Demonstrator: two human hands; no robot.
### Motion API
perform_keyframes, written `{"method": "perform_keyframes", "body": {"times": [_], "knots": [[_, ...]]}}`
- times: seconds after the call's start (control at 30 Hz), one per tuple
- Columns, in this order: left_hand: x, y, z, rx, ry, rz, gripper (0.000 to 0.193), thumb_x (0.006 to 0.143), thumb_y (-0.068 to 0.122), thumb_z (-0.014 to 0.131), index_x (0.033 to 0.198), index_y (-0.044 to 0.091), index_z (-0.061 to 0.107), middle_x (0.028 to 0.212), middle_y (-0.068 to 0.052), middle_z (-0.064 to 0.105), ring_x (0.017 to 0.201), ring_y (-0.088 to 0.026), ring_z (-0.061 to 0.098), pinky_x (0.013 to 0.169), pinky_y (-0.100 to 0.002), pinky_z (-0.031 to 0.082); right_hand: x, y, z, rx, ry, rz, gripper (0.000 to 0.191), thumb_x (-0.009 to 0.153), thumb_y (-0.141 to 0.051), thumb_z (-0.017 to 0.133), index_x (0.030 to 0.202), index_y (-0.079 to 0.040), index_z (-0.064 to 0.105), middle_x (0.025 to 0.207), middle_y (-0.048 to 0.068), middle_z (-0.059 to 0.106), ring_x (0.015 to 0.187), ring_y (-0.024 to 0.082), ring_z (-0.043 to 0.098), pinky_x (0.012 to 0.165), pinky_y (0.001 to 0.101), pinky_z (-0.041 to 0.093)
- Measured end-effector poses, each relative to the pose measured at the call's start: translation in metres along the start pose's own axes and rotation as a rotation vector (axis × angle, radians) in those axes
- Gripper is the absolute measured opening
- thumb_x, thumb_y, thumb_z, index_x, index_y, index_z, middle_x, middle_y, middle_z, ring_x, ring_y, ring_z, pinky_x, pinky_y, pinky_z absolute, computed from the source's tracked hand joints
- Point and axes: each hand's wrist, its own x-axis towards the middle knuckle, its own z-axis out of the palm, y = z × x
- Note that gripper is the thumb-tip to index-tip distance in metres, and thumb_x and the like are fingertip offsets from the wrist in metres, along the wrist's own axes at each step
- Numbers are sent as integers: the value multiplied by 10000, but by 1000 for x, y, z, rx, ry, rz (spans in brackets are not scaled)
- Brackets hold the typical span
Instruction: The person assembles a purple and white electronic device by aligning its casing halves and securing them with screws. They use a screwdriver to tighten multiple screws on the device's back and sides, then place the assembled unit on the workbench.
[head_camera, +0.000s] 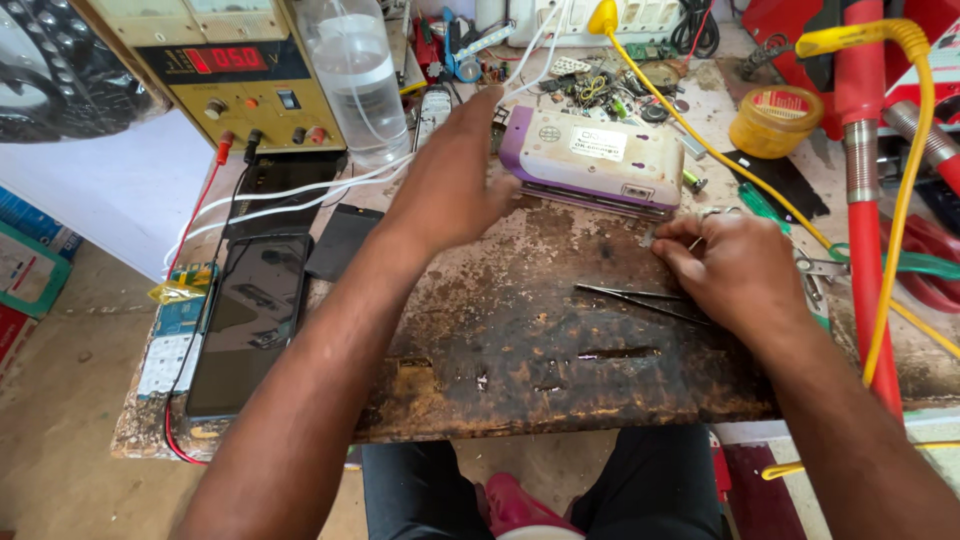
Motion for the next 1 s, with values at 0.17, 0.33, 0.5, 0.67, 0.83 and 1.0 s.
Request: {"method": "perform_keyframes", "body": {"times": [0.17,0.33,0.5,0.67,0.83,1.0], "knots": [[20,-20,33,-123,-200,-125,1244,707,312,912,1544,-103,91,1549,-316,304,1459,-400,315,1206,-423,250,10,7,17,-119,-24,-86,144,925,-251,715,966,-141,797,817,147,748,786,353,720,779,483,567],[15,-28,36,-211,-6,-142,1095,673,351,933,1513,-55,361,1501,-247,484,1414,-366,464,1195,-432,378,16,-4,9,-16,128,-141,205,1080,-221,600,1021,-51,700,944,175,720,905,387,705,789,491,540],[-1,-29,22,-265,-144,-296,1006,590,362,975,1393,15,479,1337,-200,535,1198,-304,601,1013,-389,521,45,-51,1,238,61,-256,198,1064,-225,605,1088,-47,687,939,173,712,877,340,707,776,437,533],[-16,-33,22,-469,-14,-200,944,602,355,974,1348,33,492,1211,-151,664,1082,-257,711,905,-368,586,100,-96,22,236,-3,-652,133,994,-164,668,1041,-53,726,950,166,711,914,363,681,810,447,529],[-16,-49,20,-438,9,-180,944,586,377,987,1333,63,503,1117,-122,737,1023,-229,733,895,-361,574,127,-105,34,183,-118,-682,136,952,-193,697,1014,-87,754,931,121,745,895,344,692,826,451,530],[-15,-58,16,-447,-63,-240,912,578,378,978,1313,73,532,1098,-119,753,1002,-223,749,886,-346,581,127,-108,43,120,-106,-680,132,932,-203,707,1009,-123,778,998,119,751,911,333,705,817,438,554]]}}
